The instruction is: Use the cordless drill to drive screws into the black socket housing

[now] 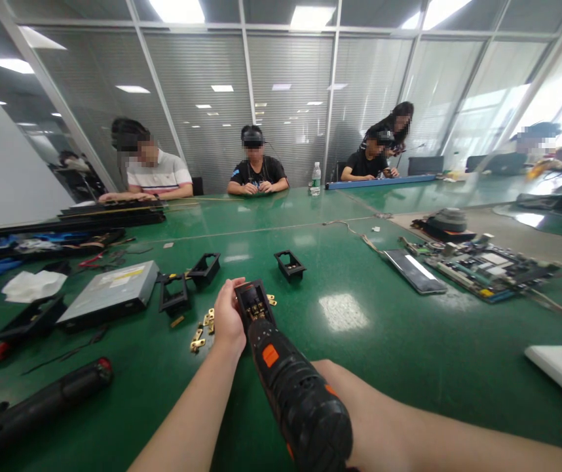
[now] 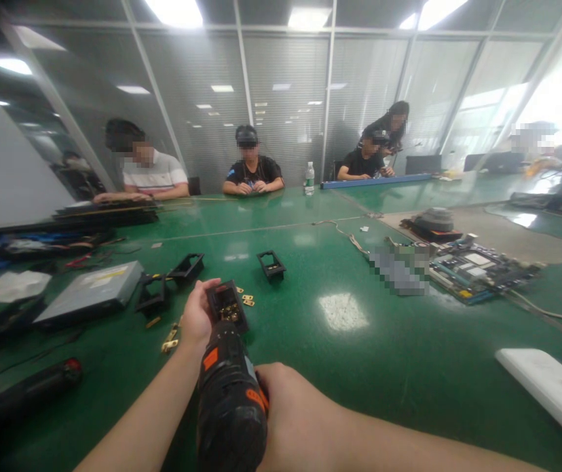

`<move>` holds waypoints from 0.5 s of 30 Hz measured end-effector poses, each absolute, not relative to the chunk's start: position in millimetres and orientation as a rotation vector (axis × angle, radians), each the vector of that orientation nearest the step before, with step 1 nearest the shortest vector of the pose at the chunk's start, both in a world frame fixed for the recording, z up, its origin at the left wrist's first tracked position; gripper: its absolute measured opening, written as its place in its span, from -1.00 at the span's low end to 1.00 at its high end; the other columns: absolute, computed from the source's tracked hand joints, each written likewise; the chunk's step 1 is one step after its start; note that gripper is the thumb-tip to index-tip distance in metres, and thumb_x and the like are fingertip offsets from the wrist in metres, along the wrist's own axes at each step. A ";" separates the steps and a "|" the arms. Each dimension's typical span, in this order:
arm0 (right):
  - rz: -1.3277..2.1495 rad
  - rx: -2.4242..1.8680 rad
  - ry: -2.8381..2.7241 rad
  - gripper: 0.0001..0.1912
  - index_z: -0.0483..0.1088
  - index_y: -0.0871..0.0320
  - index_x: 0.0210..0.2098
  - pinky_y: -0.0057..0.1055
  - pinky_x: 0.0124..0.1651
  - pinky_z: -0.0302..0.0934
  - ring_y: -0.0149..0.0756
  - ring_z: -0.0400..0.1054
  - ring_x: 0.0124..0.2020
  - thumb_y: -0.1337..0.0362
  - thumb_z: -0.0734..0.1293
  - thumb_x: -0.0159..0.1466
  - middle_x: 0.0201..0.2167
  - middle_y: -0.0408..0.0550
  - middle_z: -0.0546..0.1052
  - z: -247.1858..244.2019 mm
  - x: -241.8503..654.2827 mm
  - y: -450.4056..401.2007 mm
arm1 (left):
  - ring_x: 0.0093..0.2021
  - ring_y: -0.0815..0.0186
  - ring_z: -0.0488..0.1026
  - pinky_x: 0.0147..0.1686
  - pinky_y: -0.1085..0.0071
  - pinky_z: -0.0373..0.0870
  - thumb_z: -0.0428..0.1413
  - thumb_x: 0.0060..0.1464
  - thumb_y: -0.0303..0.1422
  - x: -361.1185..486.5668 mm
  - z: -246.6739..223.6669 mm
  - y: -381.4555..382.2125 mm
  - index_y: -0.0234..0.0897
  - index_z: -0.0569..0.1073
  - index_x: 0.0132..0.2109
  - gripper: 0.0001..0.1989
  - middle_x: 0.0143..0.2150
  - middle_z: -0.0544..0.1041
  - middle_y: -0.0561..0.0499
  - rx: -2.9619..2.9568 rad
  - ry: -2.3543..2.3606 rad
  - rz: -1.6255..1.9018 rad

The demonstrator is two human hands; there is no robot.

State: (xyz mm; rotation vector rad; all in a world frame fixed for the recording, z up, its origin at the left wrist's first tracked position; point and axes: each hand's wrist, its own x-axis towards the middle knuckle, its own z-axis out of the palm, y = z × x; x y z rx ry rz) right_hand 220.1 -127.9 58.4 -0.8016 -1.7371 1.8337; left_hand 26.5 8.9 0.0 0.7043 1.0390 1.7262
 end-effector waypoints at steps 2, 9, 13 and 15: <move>1.845 -0.810 -1.703 -0.77 0.32 0.23 -0.50 -0.54 -0.44 0.15 -0.44 0.19 -0.47 0.55 0.43 -0.09 -0.55 -0.23 0.35 60.5 220.3 -128.4 | -0.40 0.17 0.57 -0.40 0.29 0.49 0.02 0.20 -0.03 28.2 1.9 6.7 -0.32 0.49 -0.13 -0.58 -0.35 0.59 -0.09 0.670 0.965 1.618; 1.964 -0.974 -1.613 -0.83 0.32 0.22 -0.51 -0.49 -0.50 0.19 -0.40 0.25 -0.53 0.39 0.42 -0.02 -0.57 -0.19 0.36 62.8 222.7 -130.2 | -0.36 0.09 0.60 -0.43 0.25 0.52 -0.05 0.24 -0.03 27.1 -4.7 11.8 -0.38 0.53 -0.20 -0.51 -0.33 0.63 -0.21 0.570 0.989 1.514; 1.827 -0.812 -1.691 -0.75 0.31 0.23 -0.50 -0.54 -0.43 0.11 -0.46 0.12 -0.46 0.51 0.47 -0.07 -0.52 -0.25 0.32 62.2 220.4 -128.9 | -0.39 0.12 0.59 -0.44 0.28 0.51 0.09 0.13 -0.20 26.2 -9.0 17.4 -0.37 0.55 -0.20 -0.70 -0.39 0.62 -0.12 0.533 1.054 1.530; 1.822 -0.790 -1.691 -0.73 0.30 0.22 -0.51 -0.54 -0.43 0.10 -0.46 0.11 -0.47 0.51 0.48 -0.06 -0.53 -0.26 0.30 61.6 220.4 -128.4 | -0.40 0.14 0.59 -0.42 0.29 0.51 0.14 0.06 -0.24 26.0 -9.3 18.2 -0.35 0.56 -0.18 -0.72 -0.40 0.61 -0.08 0.535 1.064 1.544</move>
